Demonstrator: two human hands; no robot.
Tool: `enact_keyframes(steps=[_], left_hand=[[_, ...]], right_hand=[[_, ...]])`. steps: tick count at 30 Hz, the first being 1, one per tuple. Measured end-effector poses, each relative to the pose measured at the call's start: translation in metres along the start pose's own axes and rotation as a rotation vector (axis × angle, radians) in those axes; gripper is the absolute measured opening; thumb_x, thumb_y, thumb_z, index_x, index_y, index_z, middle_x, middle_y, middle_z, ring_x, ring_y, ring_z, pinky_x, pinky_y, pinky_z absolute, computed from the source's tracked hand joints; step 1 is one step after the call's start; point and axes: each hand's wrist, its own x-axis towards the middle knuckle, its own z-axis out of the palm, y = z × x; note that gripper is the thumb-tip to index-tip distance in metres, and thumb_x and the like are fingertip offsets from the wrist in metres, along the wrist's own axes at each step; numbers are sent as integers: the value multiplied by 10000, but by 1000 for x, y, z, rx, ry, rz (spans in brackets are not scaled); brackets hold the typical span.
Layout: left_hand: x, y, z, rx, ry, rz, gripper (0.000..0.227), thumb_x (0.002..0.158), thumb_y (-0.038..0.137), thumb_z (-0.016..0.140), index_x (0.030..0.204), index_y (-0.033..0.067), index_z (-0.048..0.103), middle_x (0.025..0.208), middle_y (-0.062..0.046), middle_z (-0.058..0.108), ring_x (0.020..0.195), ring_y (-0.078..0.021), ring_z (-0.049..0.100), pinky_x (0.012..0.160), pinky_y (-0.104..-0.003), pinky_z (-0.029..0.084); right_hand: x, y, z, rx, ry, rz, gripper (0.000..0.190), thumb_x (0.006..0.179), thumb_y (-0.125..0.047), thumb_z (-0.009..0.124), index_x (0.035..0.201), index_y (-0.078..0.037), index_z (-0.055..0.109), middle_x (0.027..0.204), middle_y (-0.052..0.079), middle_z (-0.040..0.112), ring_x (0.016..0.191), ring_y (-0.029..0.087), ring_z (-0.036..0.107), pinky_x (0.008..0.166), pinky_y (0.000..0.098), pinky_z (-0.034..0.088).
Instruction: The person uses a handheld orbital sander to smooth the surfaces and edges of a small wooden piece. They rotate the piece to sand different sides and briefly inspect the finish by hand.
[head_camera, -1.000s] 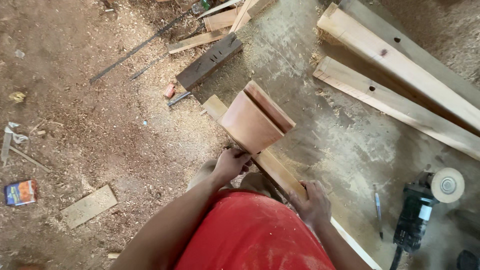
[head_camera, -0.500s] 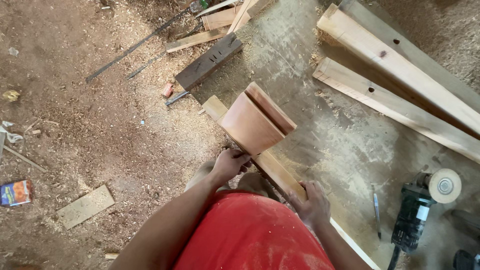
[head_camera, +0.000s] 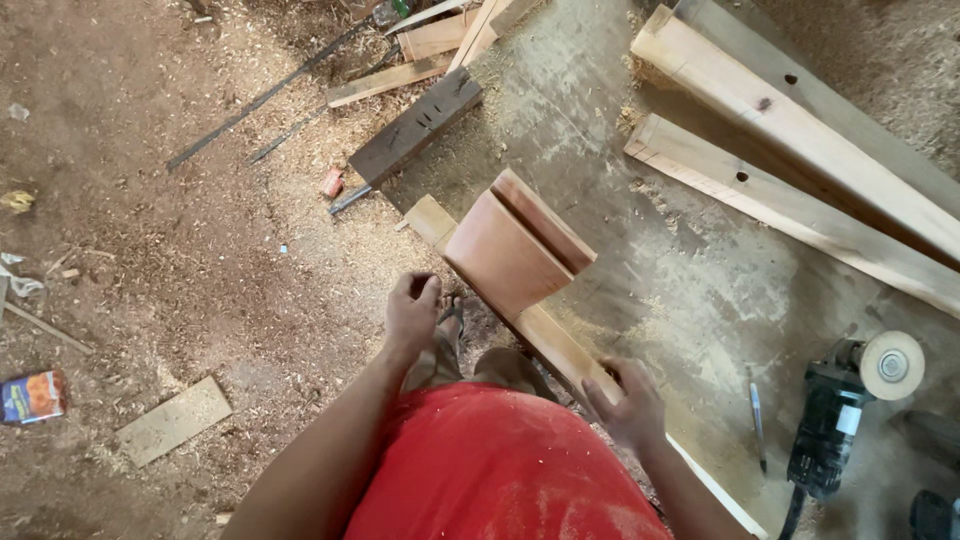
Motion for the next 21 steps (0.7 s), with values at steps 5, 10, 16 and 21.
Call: enact_keyframes(steps=[5, 10, 16, 21], left_hand=[[18, 28, -10, 269, 174, 389, 297, 1030, 265, 584, 1222, 41, 620, 1120, -127, 635, 1061, -243, 601, 938, -413, 517], [53, 71, -10, 324, 305, 306, 307, 999, 299, 594, 1192, 65, 637, 1154, -118, 597, 1129, -290, 503, 987, -494, 400], [99, 91, 6, 578, 209, 345, 374, 1051, 436, 539, 987, 105, 701, 1017, -73, 642, 947, -237, 559, 948, -469, 438], [121, 84, 22, 646, 356, 472, 444, 1038, 463, 515, 927, 63, 672, 932, -133, 617, 842, -280, 555, 788, -504, 438]], right_hand=[[27, -45, -30, 275, 149, -85, 552, 930, -463, 659, 1306, -63, 614, 1186, 151, 677, 1107, 265, 652, 987, 462, 530], [73, -139, -91, 286, 334, -271, 550, 990, -475, 638, 1330, -46, 590, 1164, 153, 667, 1056, 249, 674, 968, 413, 572], [128, -259, -131, -3, -52, -287, 710, 869, -573, 670, 1404, -131, 522, 1158, 165, 701, 1026, 301, 698, 884, 466, 550], [161, -304, -118, -276, -248, -155, 698, 853, -673, 634, 1348, -191, 534, 1138, 132, 707, 1009, 327, 694, 892, 499, 519]])
